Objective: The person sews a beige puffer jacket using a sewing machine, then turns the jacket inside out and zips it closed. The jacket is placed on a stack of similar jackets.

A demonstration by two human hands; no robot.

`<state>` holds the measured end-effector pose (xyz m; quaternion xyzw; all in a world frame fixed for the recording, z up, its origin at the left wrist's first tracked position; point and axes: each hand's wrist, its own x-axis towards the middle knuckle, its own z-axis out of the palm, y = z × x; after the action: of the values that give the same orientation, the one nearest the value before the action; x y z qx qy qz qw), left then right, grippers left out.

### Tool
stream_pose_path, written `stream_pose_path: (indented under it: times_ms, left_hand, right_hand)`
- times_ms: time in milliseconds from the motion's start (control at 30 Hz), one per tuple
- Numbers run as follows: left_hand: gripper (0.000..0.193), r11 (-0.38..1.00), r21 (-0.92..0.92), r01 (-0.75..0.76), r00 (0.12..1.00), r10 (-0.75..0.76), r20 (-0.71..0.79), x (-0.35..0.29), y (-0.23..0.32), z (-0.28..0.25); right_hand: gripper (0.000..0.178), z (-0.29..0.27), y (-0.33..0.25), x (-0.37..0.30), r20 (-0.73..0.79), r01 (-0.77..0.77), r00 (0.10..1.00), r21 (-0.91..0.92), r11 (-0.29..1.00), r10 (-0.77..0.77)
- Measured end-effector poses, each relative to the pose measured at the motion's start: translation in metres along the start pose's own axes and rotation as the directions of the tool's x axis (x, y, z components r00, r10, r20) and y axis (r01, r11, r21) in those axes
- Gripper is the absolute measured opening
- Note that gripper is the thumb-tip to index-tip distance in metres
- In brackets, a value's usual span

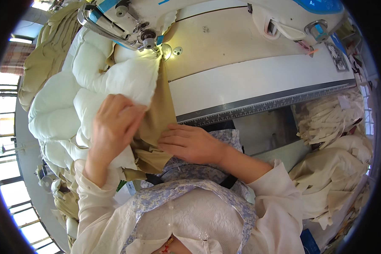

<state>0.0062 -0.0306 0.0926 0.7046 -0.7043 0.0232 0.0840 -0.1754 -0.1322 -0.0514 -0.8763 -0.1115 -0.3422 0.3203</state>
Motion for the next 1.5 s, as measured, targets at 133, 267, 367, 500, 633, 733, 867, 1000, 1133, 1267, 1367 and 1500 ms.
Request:
stream_pose_path:
  times_ms: [133,267,367,500,633,733,867,1000,1133,1267,1367,1500]
  left_hand:
    - [0.017,0.971,-0.056,-0.233,0.972,0.233,0.006,0.006,-0.007,0.036]
    - [0.017,0.976,-0.043,-0.212,0.975,0.214,0.052,0.003,-0.011,0.046]
    - [0.018,0.975,-0.181,-0.129,0.985,0.148,0.094,0.006,-0.012,0.041]
    - [0.009,0.969,-0.234,-0.080,0.993,0.099,0.070,0.010,-0.009,0.040]
    - [0.010,0.977,-0.189,-0.102,0.991,0.116,0.062,0.009,-0.010,0.045]
    - [0.016,0.974,-0.198,-0.107,0.990,0.124,0.073,0.009,-0.015,0.047]
    - [0.015,0.973,-0.195,-0.121,0.991,0.129,0.032,0.020,-0.025,0.053]
    - [0.007,0.976,-0.198,-0.094,0.995,0.097,0.004,0.037,-0.038,0.054]
    - [0.010,0.974,-0.203,-0.100,0.995,0.095,-0.037,0.051,-0.055,0.061]
    - [0.012,0.976,-0.183,-0.114,0.993,0.107,-0.048,0.062,-0.068,0.064]
    - [0.011,0.977,-0.160,-0.139,0.989,0.130,-0.066,0.072,-0.079,0.068]
    - [0.012,0.948,-0.292,-0.127,0.986,0.089,-0.139,0.075,-0.092,0.077]
  right_hand:
    - [0.037,0.000,-0.005,0.004,0.001,-0.010,1.000,0.033,0.999,0.010]
    - [0.036,0.000,-0.006,0.006,0.018,-0.036,0.999,0.049,0.998,0.036]
    - [0.034,-0.003,-0.006,0.007,0.028,-0.064,0.998,0.061,0.996,0.063]
    - [0.039,-0.004,-0.007,0.007,0.072,-0.096,0.993,0.084,0.992,0.090]
    - [0.033,-0.005,-0.010,0.015,0.059,-0.107,0.993,0.080,0.991,0.103]
    - [0.033,-0.009,-0.009,0.020,0.081,-0.125,0.990,0.094,0.988,0.117]
    - [0.030,-0.013,-0.002,0.030,0.077,-0.192,0.979,0.057,0.980,0.187]
    - [0.028,-0.021,0.015,0.044,0.107,-0.268,0.960,0.101,0.958,0.257]
    - [0.017,-0.022,0.032,0.059,0.072,-0.271,0.962,0.097,0.958,0.264]
    - [0.015,-0.023,0.042,0.067,0.082,-0.315,0.947,0.070,0.946,0.309]
    - [0.023,-0.021,0.055,0.070,0.085,-0.340,0.939,0.070,0.938,0.334]
    - [0.021,-0.021,0.057,0.086,0.150,-0.421,0.897,0.004,0.907,0.415]
